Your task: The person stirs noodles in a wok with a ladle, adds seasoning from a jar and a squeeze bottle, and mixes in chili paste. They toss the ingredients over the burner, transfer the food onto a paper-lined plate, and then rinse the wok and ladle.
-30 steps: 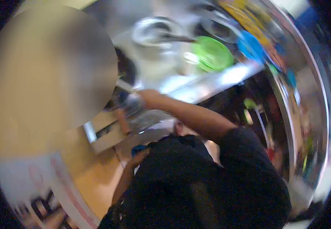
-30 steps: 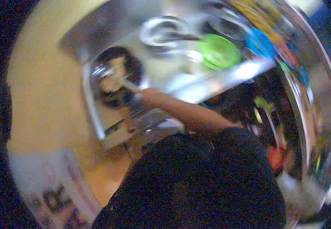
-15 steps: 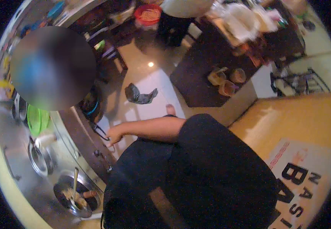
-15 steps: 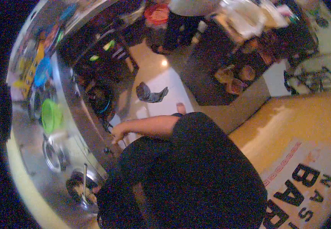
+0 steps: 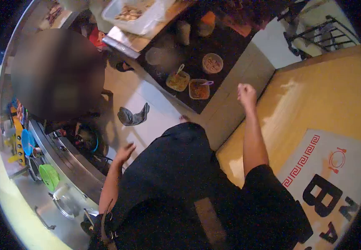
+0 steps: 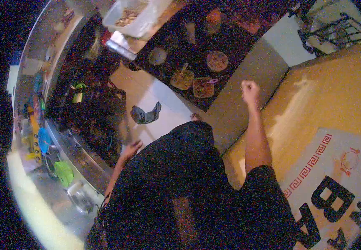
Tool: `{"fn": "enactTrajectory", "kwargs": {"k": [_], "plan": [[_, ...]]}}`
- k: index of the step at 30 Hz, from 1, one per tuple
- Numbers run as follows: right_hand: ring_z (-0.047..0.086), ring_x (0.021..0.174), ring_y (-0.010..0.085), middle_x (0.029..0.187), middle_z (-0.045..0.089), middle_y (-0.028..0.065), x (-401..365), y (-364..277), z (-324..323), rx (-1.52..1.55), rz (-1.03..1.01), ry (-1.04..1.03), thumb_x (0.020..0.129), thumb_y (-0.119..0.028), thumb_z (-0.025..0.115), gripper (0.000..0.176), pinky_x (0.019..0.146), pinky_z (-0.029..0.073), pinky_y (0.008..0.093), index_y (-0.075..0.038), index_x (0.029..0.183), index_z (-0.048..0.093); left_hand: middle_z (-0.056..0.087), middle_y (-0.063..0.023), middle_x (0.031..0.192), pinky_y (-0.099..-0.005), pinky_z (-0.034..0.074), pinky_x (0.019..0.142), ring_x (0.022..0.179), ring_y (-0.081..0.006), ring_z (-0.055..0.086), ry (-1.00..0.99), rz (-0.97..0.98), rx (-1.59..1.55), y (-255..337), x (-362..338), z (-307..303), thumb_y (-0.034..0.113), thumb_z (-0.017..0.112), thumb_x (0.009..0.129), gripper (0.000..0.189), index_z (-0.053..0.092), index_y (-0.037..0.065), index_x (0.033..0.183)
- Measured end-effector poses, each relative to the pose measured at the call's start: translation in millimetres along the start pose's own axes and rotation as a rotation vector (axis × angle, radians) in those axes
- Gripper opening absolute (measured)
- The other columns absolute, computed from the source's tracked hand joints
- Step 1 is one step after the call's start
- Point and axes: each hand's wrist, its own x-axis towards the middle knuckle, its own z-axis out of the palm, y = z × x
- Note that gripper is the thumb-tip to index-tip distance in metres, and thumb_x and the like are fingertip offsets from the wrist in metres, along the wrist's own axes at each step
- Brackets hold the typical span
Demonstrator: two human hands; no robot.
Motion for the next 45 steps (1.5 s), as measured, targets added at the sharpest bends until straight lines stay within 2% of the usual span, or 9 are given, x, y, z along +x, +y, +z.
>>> {"fn": "enactTrajectory", "kwargs": {"k": [2,6,12,14,21,28,35,40,45], "plan": [[0.054,0.057,0.0107,0.069,0.06,0.0044,21,-53,-20,0.013,0.003,0.05,0.083,-0.021,0.064,0.022,0.052,0.045,0.0265,0.0,0.085,0.063,0.053,-0.0184,0.123,-0.0325,0.037,0.097,0.117,-0.0239,0.049,0.058,0.111,0.169,136,-15,16,0.043,0.053,0.089,0.061,0.044,-0.001,0.129],[0.056,0.062,0.0112,0.067,0.06,0.0046,20,-95,5,-0.072,-0.181,-0.105,0.081,-0.028,0.067,0.029,0.056,0.045,0.0268,0.0,0.085,0.063,0.046,-0.0175,0.132,-0.0351,0.033,0.102,0.122,-0.0246,0.044,0.015,0.286,0.032,223,-23,47,0.037,0.057,0.088,0.059,0.042,0.0,0.131],[0.061,0.064,0.0145,0.07,0.063,0.0099,-15,4,104,-0.278,0.106,-0.503,0.077,-0.028,0.071,0.037,0.054,0.048,0.0309,0.0,0.096,0.059,0.051,-0.0143,0.126,-0.0359,0.039,0.094,0.116,-0.0242,0.048,-0.022,0.094,-0.183,181,-43,67,0.039,0.058,0.087,0.055,0.047,0.005,0.129],[0.061,0.058,0.0153,0.07,0.058,0.0067,-27,-1,114,0.103,0.418,-0.539,0.078,-0.02,0.07,0.029,0.05,0.049,0.0312,0.001,0.092,0.055,0.055,-0.0123,0.121,-0.0352,0.042,0.087,0.109,-0.0239,0.051,0.033,-0.093,-0.184,146,-47,63,0.045,0.059,0.085,0.056,0.05,0.008,0.127],[0.058,0.053,0.0151,0.07,0.051,0.0057,-41,-68,48,0.201,0.351,-0.535,0.079,-0.005,0.065,0.021,0.048,0.051,0.0272,0.001,0.081,0.045,0.052,-0.0136,0.125,-0.038,0.041,0.093,0.116,-0.0254,0.048,0.022,-0.056,-0.39,159,-51,54,0.04,0.06,0.085,0.055,0.049,0.007,0.128],[0.059,0.058,0.0138,0.065,0.056,0.0055,-101,-211,76,0.205,-0.083,-0.955,0.076,-0.014,0.07,0.025,0.052,0.05,0.0297,-0.003,0.079,0.048,0.041,-0.0163,0.135,-0.0384,0.039,0.098,0.12,-0.0245,0.046,-0.08,0.473,-0.643,264,-93,51,0.025,0.073,0.076,0.086,0.02,0.013,0.143],[0.062,0.065,0.0156,0.076,0.065,0.0106,-204,-386,177,0.27,-0.589,-1.146,0.075,-0.014,0.072,0.023,0.058,0.049,0.0305,-0.006,0.093,0.063,0.04,-0.0097,0.134,-0.0366,0.036,0.102,0.121,-0.023,0.044,0.399,0.753,-0.956,144,-191,-13,0.01,0.083,0.06,0.096,0.028,0.009,0.139],[0.062,0.07,0.0318,0.076,0.063,0.0132,-302,-483,217,0.006,-1.618,-1.362,0.075,-0.015,0.067,0.015,0.059,0.05,0.0396,-0.008,0.087,0.063,0.042,-0.0089,0.132,-0.0381,0.038,0.101,0.12,-0.0229,0.045,0.819,0.839,-1.138,37,-268,-34,0.012,0.086,0.057,0.099,0.03,0.01,0.138],[0.06,0.071,0.0326,0.077,0.059,0.0138,-418,-525,252,-0.076,-1.929,-1.576,0.078,-0.012,0.06,0.016,0.061,0.049,0.0409,-0.006,0.092,0.062,0.045,-0.0097,0.128,-0.0386,0.039,0.101,0.117,-0.0232,0.047,1.248,0.81,-1.117,-57,-336,-28,0.013,0.086,0.056,0.099,0.03,0.007,0.137]]}}
